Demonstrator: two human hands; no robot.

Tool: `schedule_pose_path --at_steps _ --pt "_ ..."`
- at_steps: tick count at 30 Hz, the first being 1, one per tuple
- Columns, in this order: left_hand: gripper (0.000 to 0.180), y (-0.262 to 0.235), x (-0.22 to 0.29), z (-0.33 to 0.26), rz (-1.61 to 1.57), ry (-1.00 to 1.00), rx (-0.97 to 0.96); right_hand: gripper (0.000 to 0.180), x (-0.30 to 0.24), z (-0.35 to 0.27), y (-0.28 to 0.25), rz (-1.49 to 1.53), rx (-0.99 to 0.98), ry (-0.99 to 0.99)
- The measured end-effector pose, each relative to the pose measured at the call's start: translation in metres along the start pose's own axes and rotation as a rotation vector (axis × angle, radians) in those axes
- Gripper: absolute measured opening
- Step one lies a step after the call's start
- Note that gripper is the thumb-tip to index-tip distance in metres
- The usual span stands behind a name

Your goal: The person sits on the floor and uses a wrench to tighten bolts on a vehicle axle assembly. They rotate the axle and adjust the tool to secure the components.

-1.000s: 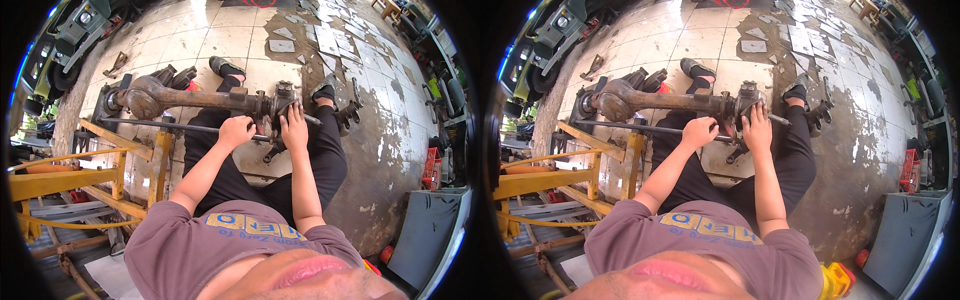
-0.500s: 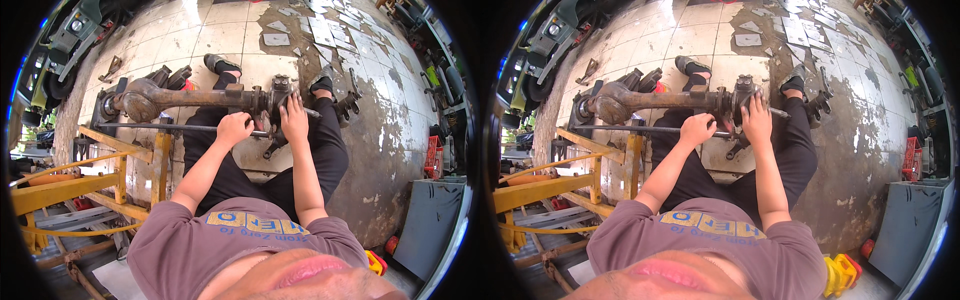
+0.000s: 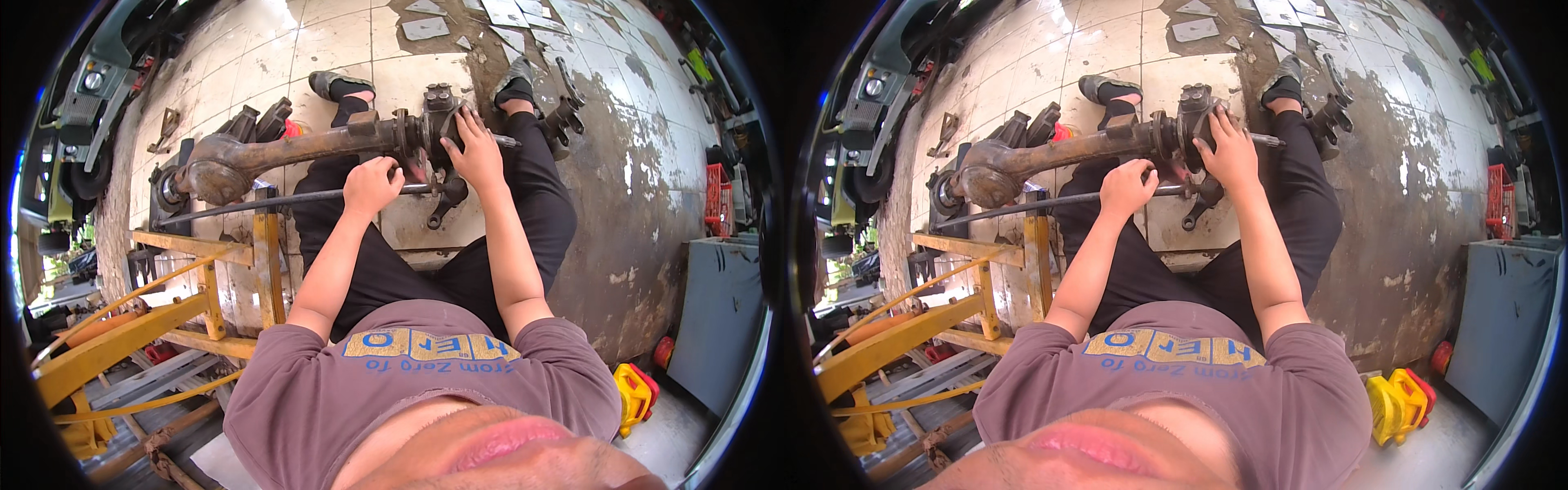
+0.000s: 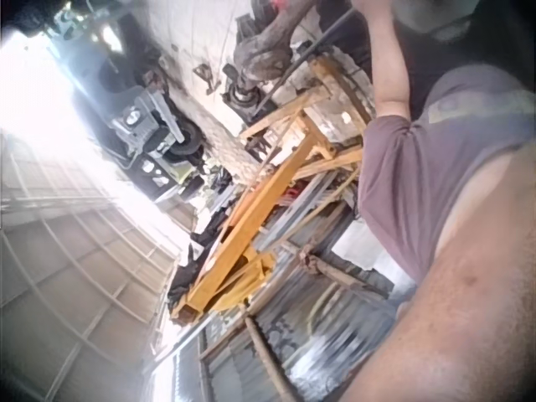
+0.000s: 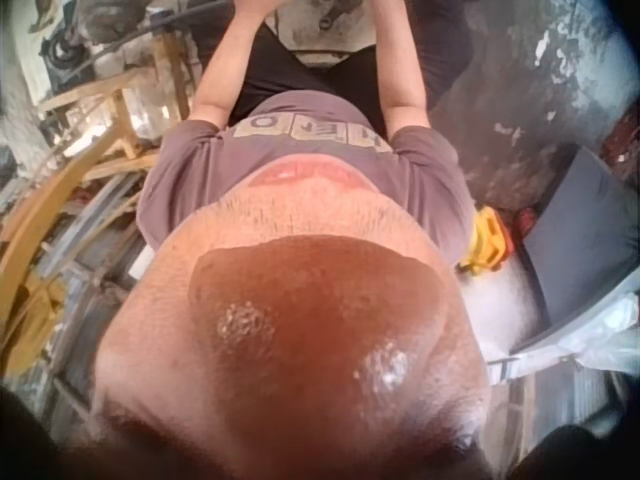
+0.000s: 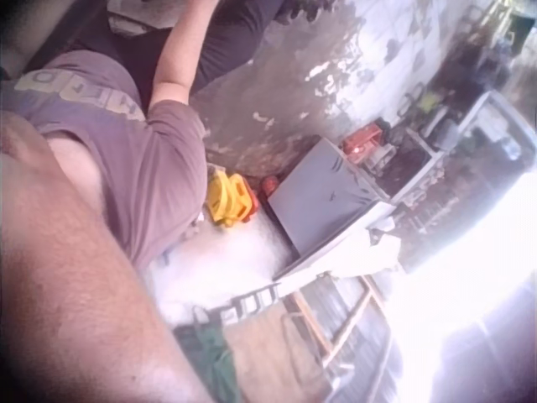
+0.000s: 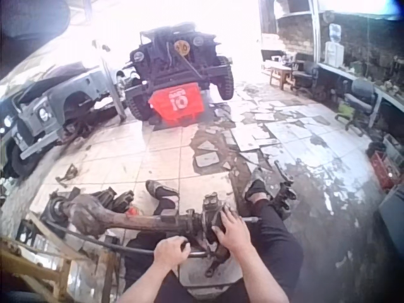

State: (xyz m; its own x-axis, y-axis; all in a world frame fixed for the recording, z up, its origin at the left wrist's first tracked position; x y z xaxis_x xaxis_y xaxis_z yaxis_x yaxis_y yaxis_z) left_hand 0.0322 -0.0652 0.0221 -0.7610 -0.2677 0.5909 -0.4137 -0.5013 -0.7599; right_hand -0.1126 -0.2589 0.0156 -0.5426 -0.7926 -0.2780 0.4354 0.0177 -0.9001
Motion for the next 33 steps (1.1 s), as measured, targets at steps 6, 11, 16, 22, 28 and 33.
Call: schedule_pose_path --at_steps 6,11,16,22,28,33 --pt "0.018 0.006 0.004 0.002 -0.015 -0.022 -0.047 0.044 0.044 0.002 0.009 0.386 0.184 0.05" --pt "0.016 0.007 -0.001 -0.005 -0.032 -0.088 -0.059 0.026 0.074 0.002 0.01 0.676 0.109 0.473" --pt "0.015 0.008 0.002 -0.001 -0.006 -0.043 -0.05 0.039 0.054 -0.004 0.0 0.529 0.243 0.12" --pt "0.014 0.01 0.002 -0.003 0.028 -0.065 -0.072 0.055 0.071 0.0 -0.004 0.491 0.214 0.145" --pt "0.017 0.013 0.0 -0.001 0.046 -0.075 -0.089 0.05 0.097 -0.001 0.018 0.412 -0.081 0.369" --pt "0.015 0.013 0.0 -0.004 0.04 -0.075 -0.071 0.032 0.073 -0.006 -0.007 0.461 0.237 0.166"
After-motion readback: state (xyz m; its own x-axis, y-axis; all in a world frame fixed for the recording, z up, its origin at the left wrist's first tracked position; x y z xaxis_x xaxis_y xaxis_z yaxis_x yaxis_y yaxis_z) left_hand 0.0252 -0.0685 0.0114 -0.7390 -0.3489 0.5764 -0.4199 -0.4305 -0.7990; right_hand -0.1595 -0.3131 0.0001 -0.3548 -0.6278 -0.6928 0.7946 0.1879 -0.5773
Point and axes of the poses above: each hand's wrist, its own z-axis towards the middle knuckle, its own y-axis out of the palm, x = y × z, the point moved 7 cm from there along z, towards the middle knuckle, and after that the axes turned 13 degrees about -z, right-handed, at the moved point
